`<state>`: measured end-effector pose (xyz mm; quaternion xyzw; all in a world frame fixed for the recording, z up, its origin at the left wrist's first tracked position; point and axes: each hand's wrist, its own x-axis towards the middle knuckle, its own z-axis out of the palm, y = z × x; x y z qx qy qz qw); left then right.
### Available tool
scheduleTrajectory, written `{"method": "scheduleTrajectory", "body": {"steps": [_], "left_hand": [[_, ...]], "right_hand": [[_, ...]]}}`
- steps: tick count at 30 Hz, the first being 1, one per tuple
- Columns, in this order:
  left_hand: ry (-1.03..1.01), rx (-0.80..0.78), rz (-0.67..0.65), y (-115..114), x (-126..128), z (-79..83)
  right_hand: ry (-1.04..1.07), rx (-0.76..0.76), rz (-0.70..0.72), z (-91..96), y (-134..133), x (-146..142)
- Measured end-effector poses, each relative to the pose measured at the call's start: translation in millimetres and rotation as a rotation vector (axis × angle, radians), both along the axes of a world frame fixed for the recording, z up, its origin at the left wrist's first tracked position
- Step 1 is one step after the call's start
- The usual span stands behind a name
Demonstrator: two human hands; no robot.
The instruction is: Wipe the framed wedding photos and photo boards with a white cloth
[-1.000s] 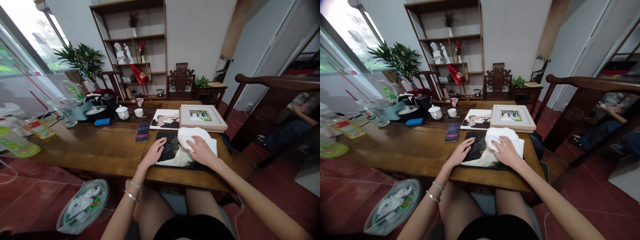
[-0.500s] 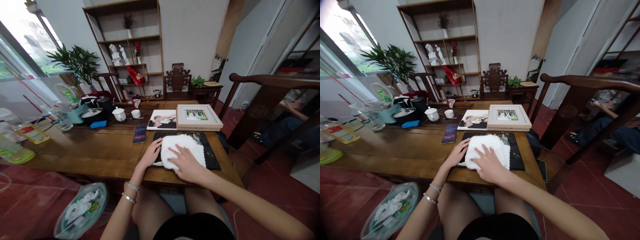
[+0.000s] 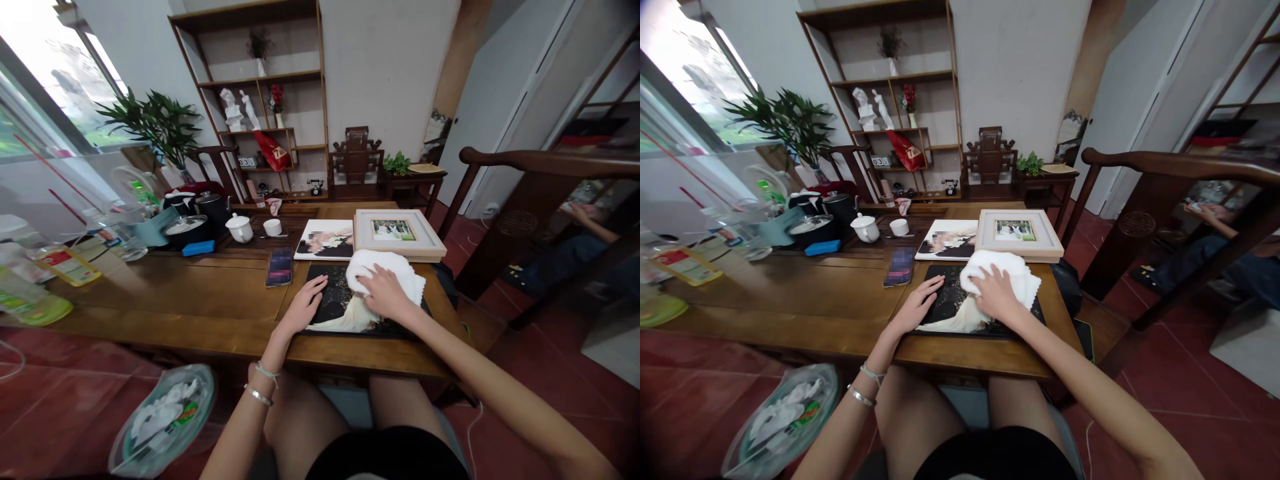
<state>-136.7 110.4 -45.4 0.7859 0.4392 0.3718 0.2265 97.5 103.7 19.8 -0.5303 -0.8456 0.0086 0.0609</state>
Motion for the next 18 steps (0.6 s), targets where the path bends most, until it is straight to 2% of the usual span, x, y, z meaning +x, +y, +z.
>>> {"method": "scheduleTrajectory", "body": {"steps": [2, 5, 7, 9, 12, 15, 18], "left_hand": [[0.012, -0.011, -0.002, -1, 0, 2.3], [0.031, -0.034, -0.009, -3, 0, 7.1], [0.026, -0.042, -0.023, -4, 0, 9.1], [0.015, -0.036, -0.025, -4, 1, 8.7], [0.002, -0.018, -0.001, -3, 1, 4.2], [-0.006, -0.002, 0.002, 0, 0, -0.6], [-0.012, 0.009, -0.008, 1, 0, -2.3]], "right_hand": [[0.011, 0.003, 0.079, -3.8, -18, -13], [0.037, -0.032, 0.278, -7.0, -56, -26], [0.054, -0.074, 0.376, -6.0, -73, -25], [0.073, -0.102, 0.423, -3.6, -79, -15], [0.093, -0.086, 0.371, -1.5, -66, 11], [0.063, -0.027, 0.21, -1.9, -42, 37], [0.013, 0.001, 0.075, -3.1, -23, 49]]}}
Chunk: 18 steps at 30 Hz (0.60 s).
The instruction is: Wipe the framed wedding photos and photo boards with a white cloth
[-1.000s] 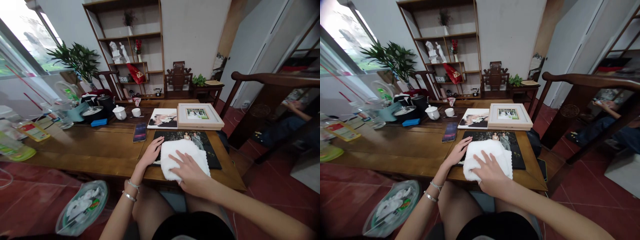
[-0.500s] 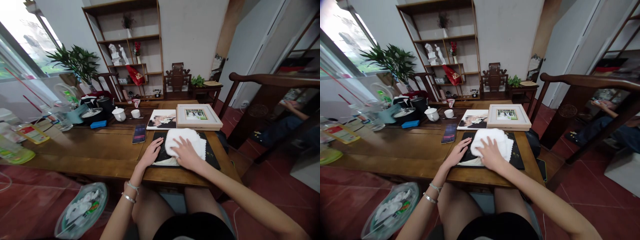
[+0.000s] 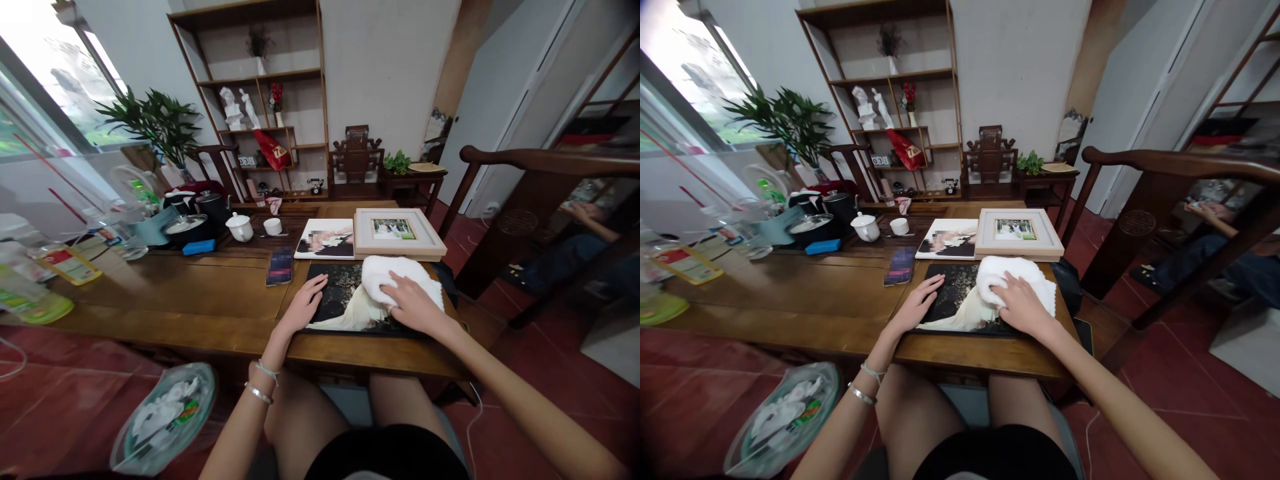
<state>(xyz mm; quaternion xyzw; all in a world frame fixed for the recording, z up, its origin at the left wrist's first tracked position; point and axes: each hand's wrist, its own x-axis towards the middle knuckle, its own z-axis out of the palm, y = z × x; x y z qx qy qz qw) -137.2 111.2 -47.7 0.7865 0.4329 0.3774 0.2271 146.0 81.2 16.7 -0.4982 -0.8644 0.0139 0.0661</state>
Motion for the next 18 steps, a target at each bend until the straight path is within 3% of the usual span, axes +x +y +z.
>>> {"method": "scheduleTrajectory", "body": {"steps": [5, 9, 11, 13, 15, 18], "left_hand": [[-0.001, -0.006, 0.006, -1, 0, 2.1], [0.017, -0.036, -0.005, -2, 0, 5.5], [0.016, -0.051, -0.02, -3, -1, 6.5], [0.011, -0.056, -0.018, -2, -1, 6.3], [0.013, -0.046, -0.001, -2, 0, 5.2], [0.018, -0.026, 0.012, -2, 0, 3.4]], "right_hand": [[-0.011, 0.013, -0.051, -1.6, -10, -26], [0.039, -0.069, 0.264, 1.4, -44, -54], [0.056, -0.107, 0.413, 4.3, -54, -57], [0.079, -0.123, 0.474, 6.3, -54, -50], [0.103, -0.12, 0.441, 6.2, -43, -35], [0.104, -0.066, 0.263, 1.7, -19, -5]]}}
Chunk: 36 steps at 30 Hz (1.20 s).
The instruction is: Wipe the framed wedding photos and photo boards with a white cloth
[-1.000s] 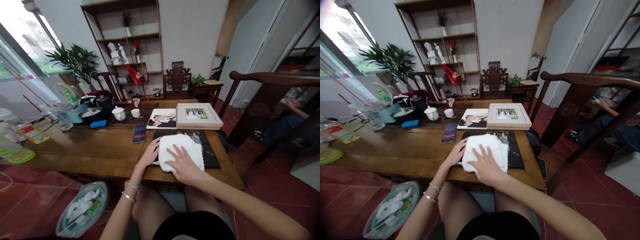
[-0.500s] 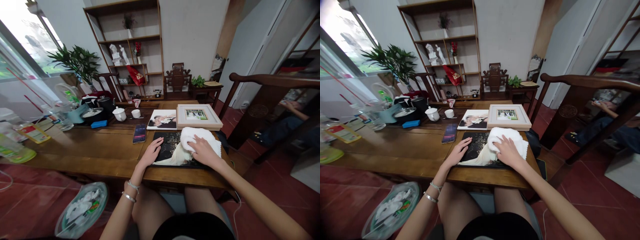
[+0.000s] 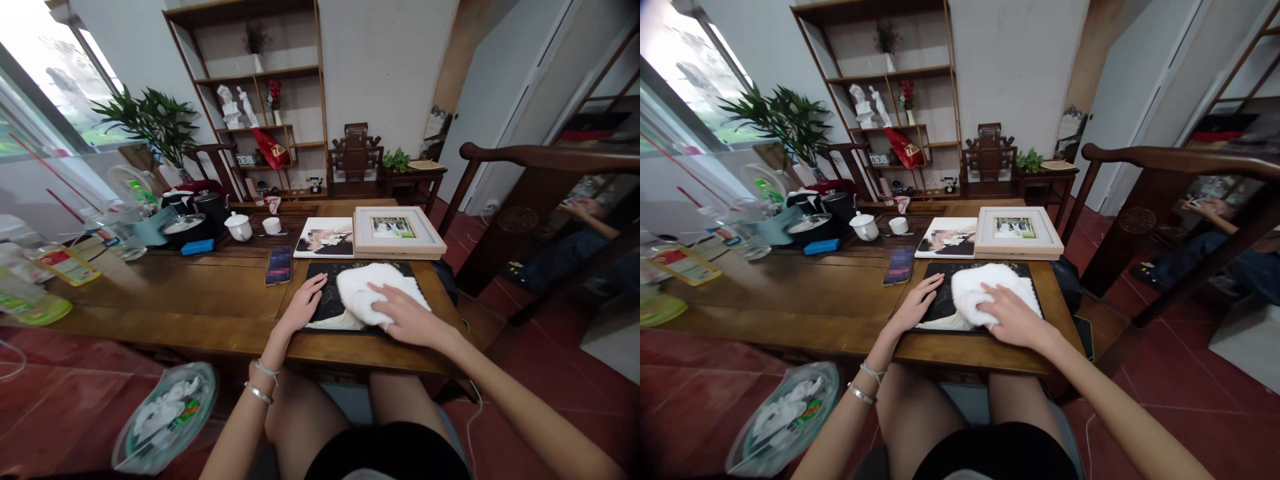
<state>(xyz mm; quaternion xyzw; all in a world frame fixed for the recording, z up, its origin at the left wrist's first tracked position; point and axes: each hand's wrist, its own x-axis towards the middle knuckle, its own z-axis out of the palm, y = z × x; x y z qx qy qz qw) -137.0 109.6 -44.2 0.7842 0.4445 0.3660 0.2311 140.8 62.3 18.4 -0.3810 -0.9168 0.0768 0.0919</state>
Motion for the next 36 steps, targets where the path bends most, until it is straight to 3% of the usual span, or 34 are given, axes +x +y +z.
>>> {"method": "scheduleTrajectory", "body": {"steps": [5, 9, 11, 15, 18, 20, 25, 29, 32, 36], "left_hand": [[0.004, 0.024, -0.005, 0, 0, -1.2], [0.009, 0.023, -0.007, 1, -1, -1.2], [0.015, 0.019, -0.006, 1, -1, -0.6], [0.034, -0.001, -0.007, 0, 0, 2.5], [0.038, -0.013, -0.011, -1, 0, 4.2], [0.031, -0.01, -0.009, -1, 0, 3.5], [0.01, 0.009, -0.008, 0, -1, -0.7], [0.011, 0.023, -0.006, 0, -1, -0.6], [0.02, 0.021, -0.003, 0, 0, 0.0], [0.03, 0.019, -0.009, 0, -1, 0.2]], "right_hand": [[-0.062, 0.105, -0.281, -11.6, 22, 31], [-0.078, 0.126, -0.382, -16.8, 6, 13], [-0.058, 0.108, -0.326, -16.3, -8, -6], [-0.008, 0.019, -0.069, -9.5, -31, -39], [0.02, -0.015, 0.068, -4.5, -33, -45], [0.041, -0.006, 0.064, -4.0, -27, -39], [0.009, 0.073, -0.197, -11.9, -3, 0], [-0.08, 0.127, -0.413, -18.1, -4, 24], [-0.118, 0.138, -0.482, -18.2, -23, 18], [-0.123, 0.048, -0.433, -13.7, -44, -21]]}}
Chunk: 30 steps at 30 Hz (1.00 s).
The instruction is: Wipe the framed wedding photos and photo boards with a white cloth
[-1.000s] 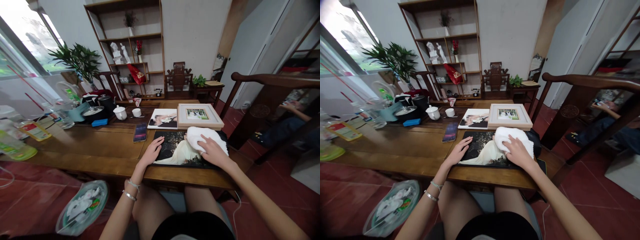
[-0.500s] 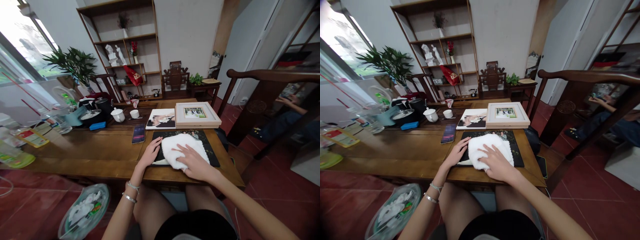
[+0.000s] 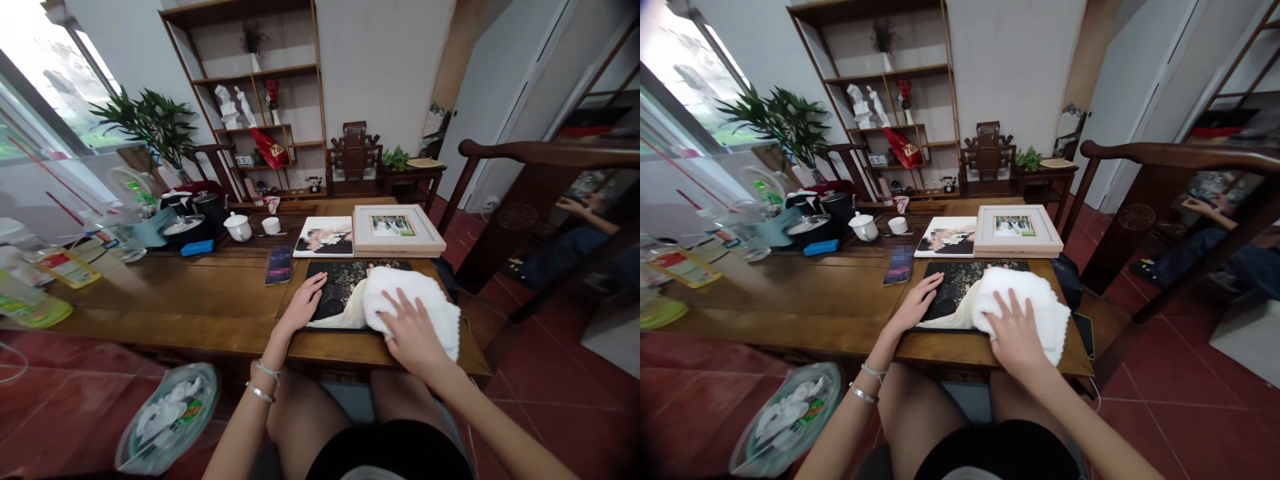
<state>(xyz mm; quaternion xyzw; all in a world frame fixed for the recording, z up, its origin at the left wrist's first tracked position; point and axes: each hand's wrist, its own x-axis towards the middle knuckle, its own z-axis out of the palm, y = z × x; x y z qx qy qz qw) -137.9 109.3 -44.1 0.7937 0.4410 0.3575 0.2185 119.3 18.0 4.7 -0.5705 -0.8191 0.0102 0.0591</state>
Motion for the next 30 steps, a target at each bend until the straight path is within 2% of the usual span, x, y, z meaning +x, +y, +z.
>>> {"method": "scheduleTrajectory", "body": {"steps": [5, 8, 11, 14, 17, 21, 23, 26, 30], "left_hand": [[-0.013, -0.028, -0.008, -1, -1, 3.0], [-0.017, -0.049, -0.041, -1, -1, 4.6], [-0.018, -0.047, -0.021, -1, -1, 4.0], [-0.017, -0.023, 0.0, -1, 1, 2.2], [-0.009, 0.0, -0.005, -1, 1, 0.4], [0.006, 0.014, -0.006, 0, 0, -1.5], [0.007, 0.021, -0.01, 0, 0, -2.0], [0.003, 0.032, -0.019, 0, 0, -2.3], [0.011, 0.036, -0.013, 0, 0, -2.3]], "right_hand": [[0.069, -0.045, 0.177, 0.8, 3, -64], [0.089, -0.023, 0.205, -1.3, 8, -82], [0.121, -0.017, 0.222, -2.4, 7, -73], [0.137, -0.017, 0.196, -3.8, 1, -42], [0.11, 0.037, 0.083, -6.9, 2, -5], [0.022, 0.134, -0.06, -8.5, 22, 28], [-0.02, 0.134, -0.075, -5.7, 35, 32], [-0.044, 0.103, -0.021, 1.3, 49, 22], [0.007, 0.028, 0.15, 8.5, 43, -5]]}}
